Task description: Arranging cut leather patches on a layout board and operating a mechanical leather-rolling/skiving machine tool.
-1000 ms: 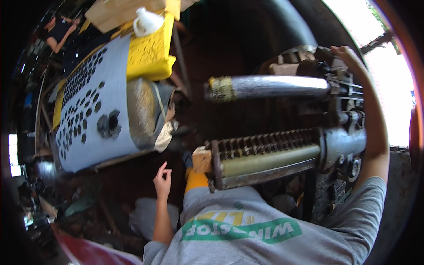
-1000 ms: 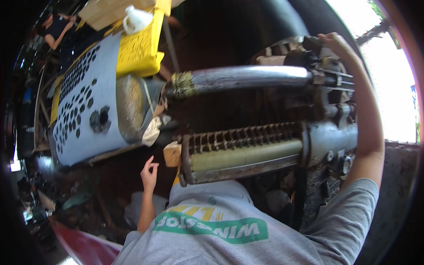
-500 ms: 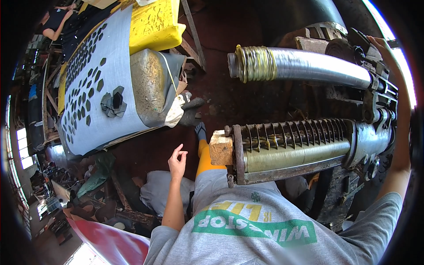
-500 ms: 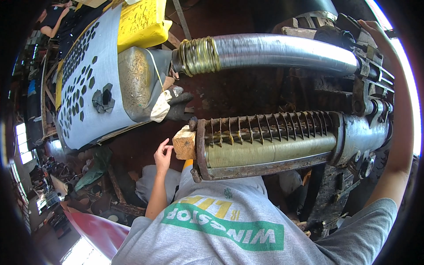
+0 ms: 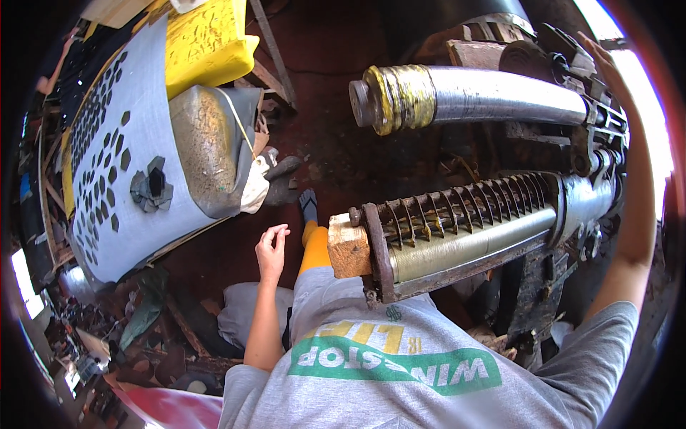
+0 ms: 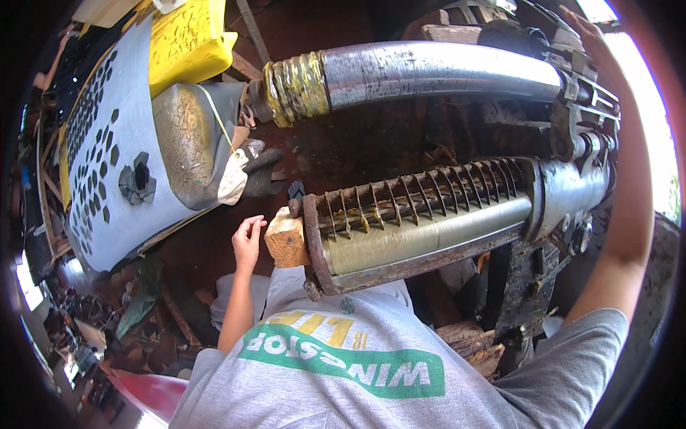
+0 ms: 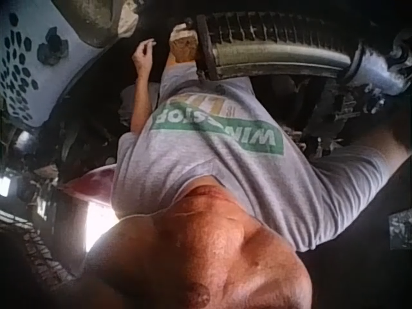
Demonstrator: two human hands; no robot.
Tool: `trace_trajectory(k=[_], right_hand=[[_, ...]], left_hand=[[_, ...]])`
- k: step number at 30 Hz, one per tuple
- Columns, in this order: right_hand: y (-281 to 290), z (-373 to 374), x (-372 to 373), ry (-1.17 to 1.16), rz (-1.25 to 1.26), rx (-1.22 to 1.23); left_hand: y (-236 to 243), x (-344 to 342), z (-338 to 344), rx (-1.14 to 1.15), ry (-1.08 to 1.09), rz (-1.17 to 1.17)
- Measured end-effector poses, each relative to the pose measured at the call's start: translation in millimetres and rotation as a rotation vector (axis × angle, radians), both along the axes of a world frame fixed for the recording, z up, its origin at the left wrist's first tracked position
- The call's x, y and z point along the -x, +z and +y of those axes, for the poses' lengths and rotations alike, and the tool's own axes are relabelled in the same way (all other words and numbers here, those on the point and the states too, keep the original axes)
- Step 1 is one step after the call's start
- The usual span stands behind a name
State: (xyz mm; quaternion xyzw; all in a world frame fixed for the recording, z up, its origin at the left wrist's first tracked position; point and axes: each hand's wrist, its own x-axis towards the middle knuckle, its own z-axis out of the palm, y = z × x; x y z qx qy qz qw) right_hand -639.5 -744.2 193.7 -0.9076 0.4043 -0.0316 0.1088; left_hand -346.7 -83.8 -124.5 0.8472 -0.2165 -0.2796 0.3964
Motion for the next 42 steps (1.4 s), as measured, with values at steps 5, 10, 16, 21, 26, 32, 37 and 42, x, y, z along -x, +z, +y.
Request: trace_trajectory(k=[5, 10, 16, 21, 26, 32, 37, 42], right_hand=[[32.5, 76.0, 50.0, -0.17, -0.281, 0.123], [26.6, 226.3, 74.1, -0.477, -0.239, 0.183], [-5.0, 358.6, 75.4, -0.66, -0.22, 0.33], [7.3, 448.9, 114.8, -0.794, -0.018, 0.672], [27.6, 534.2, 167.9, -1.316, -0.202, 0.763], [20.4, 585.2, 240.7, -1.625, -0.13, 0.733], [-24.1, 582.4, 319.6, -1.5, -0.183, 0.776], [-58.0, 554.1, 385.5, -1.464, -0.303, 0.797]], left_hand=[[6.8, -37.1, -42.1, 0.056, -0.268, 0.085], [-4.1, -73.9, -68.0, 0.082, -0.481, 0.161], [-11.7, -98.5, -82.3, -0.011, -0.717, 0.155], [-19.3, -91.4, -97.4, 0.044, -0.779, 0.229], [-41.0, -78.4, -104.7, 0.095, -0.859, 0.314], [-74.6, -75.5, -106.7, -0.009, -0.885, 0.277], [-80.2, -56.6, -106.1, -0.087, -0.828, 0.378], [-72.7, -16.7, -106.6, -0.137, -0.814, 0.39]])
